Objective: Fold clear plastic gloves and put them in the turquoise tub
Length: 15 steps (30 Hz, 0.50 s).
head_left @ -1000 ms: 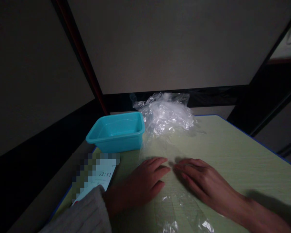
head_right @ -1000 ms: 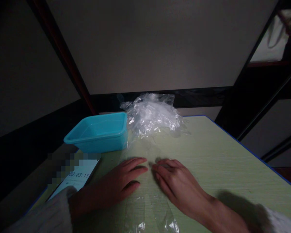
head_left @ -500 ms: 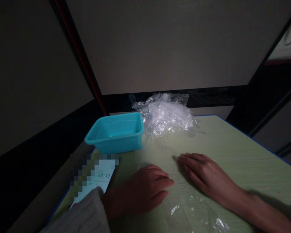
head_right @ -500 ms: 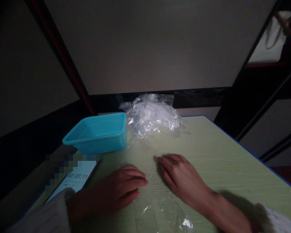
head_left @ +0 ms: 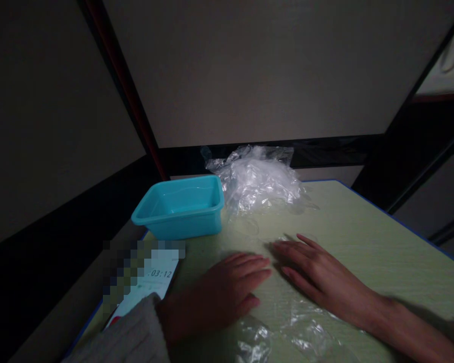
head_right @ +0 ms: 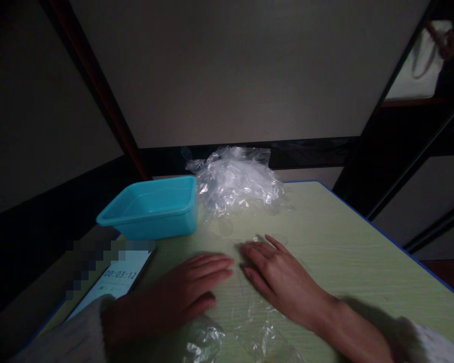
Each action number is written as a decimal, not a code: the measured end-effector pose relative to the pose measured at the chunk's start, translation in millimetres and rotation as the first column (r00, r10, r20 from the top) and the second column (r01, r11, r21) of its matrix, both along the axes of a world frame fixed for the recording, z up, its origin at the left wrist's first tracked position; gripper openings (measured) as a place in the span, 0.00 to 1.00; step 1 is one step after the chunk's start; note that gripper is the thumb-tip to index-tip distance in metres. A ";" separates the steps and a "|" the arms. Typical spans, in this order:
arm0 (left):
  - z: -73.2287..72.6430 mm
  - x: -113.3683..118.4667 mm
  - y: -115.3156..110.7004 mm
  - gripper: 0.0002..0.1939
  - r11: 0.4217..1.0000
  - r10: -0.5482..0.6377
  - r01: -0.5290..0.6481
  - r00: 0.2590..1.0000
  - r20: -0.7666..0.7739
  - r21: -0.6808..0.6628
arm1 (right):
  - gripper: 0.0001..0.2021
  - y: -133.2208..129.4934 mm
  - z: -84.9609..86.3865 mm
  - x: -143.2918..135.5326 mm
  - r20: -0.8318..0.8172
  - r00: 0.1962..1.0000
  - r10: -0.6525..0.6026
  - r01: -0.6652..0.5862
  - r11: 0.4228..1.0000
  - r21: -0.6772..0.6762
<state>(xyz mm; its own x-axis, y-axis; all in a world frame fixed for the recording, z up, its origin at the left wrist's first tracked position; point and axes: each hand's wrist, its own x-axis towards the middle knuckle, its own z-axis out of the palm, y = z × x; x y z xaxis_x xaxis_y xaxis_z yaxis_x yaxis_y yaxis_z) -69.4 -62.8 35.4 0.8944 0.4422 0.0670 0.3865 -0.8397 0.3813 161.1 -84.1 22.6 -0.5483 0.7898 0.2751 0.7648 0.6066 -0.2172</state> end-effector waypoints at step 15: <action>-0.1 -14.5 15.7 0.41 0.991 0.103 -0.121 0.962 -0.253 -0.058 | 0.44 -1.7 -0.6 12.8 0.176 0.983 0.050 -0.013 0.979 -0.204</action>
